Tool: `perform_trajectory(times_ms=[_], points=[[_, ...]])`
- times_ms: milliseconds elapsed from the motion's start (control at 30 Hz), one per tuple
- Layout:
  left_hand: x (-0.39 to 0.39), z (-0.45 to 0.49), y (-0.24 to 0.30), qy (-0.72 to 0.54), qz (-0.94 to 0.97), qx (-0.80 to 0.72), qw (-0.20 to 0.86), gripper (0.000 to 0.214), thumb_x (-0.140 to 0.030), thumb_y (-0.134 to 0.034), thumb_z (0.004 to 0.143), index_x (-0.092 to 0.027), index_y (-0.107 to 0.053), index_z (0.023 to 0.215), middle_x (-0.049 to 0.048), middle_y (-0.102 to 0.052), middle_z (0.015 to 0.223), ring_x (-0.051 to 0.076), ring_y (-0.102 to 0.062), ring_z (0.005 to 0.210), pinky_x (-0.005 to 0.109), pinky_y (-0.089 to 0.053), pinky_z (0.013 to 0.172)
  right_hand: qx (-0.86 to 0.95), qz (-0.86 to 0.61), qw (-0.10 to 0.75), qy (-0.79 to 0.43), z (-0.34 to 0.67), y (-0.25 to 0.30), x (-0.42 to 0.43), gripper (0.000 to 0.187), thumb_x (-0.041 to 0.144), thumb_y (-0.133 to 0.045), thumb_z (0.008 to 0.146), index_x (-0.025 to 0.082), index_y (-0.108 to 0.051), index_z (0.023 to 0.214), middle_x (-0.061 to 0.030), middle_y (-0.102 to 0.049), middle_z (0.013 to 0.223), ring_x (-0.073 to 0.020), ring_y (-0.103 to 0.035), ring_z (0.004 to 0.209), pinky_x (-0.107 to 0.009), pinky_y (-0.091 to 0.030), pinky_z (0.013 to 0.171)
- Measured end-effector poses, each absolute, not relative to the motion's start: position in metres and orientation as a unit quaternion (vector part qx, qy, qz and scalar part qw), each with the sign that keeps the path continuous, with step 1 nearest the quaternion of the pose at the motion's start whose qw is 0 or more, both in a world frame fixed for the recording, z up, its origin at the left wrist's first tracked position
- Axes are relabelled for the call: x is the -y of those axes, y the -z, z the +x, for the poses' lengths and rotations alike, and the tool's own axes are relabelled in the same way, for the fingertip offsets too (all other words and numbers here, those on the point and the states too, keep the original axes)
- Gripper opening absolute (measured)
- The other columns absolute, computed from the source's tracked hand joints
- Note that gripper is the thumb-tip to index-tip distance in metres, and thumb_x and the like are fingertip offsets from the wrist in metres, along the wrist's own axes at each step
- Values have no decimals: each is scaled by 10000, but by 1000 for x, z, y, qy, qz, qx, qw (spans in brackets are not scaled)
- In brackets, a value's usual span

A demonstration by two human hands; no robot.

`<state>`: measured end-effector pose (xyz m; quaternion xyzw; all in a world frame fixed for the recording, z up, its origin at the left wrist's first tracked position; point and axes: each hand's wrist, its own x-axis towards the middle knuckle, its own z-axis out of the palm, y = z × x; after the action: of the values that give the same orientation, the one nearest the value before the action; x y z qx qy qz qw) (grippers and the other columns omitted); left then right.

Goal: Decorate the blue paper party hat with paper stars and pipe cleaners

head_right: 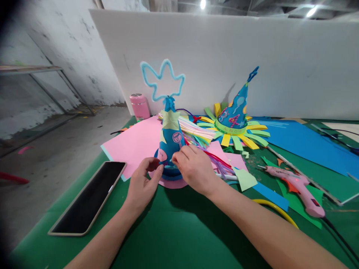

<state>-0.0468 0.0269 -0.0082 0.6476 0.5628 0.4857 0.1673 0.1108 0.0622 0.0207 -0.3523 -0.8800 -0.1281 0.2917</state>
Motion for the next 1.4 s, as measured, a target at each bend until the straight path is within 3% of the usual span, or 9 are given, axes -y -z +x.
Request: perform_trajectory(times_ms=[267,400,600,767,1200,1400], points=[[-30,-45,13,-483,643,-572,157,132,-213,-549,728,-160,-510,842,11,-577,713,128,-537,659,254,-430,639,884,-341,289,132,112,-18,-63,203,184,-420,857,151,-577,732,-57,-555,719,-174,-469,693,-300,-387,649],[-30,-45,14,-478,662,-556,157,18,-181,-531,726,-181,-542,741,7,-581,709,137,-547,675,262,-435,636,887,-342,287,121,113,-17,-62,190,182,-424,854,148,-581,753,-61,-559,732,-173,-475,705,-297,-392,654],[-30,-45,16,-453,689,-545,149,92,-173,-522,720,-195,-556,637,18,-573,706,161,-555,697,288,-438,639,887,-351,281,104,115,-16,-62,189,193,-424,855,148,-585,767,-65,-569,749,-179,-479,719,-303,-398,666],[-30,-44,18,-459,684,-550,138,37,-180,-519,725,-193,-548,707,17,-577,716,162,-555,701,290,-442,644,884,-357,290,82,116,-16,-61,189,206,-423,857,143,-584,782,-72,-578,754,-180,-493,725,-299,-413,658],[-30,-41,19,-454,684,-557,128,75,-206,-527,725,-191,-499,658,9,-560,680,156,-549,680,282,-439,639,876,-348,316,104,116,-13,-64,179,205,-432,859,150,-578,771,-72,-596,743,-180,-515,718,-306,-419,649],[-31,-42,19,-444,682,-565,137,78,-208,-500,753,-193,-505,677,9,-573,691,154,-548,668,279,-437,629,868,-354,345,56,117,-10,-65,124,209,-457,845,167,-561,790,-63,-587,760,-180,-527,740,-298,-425,644]])
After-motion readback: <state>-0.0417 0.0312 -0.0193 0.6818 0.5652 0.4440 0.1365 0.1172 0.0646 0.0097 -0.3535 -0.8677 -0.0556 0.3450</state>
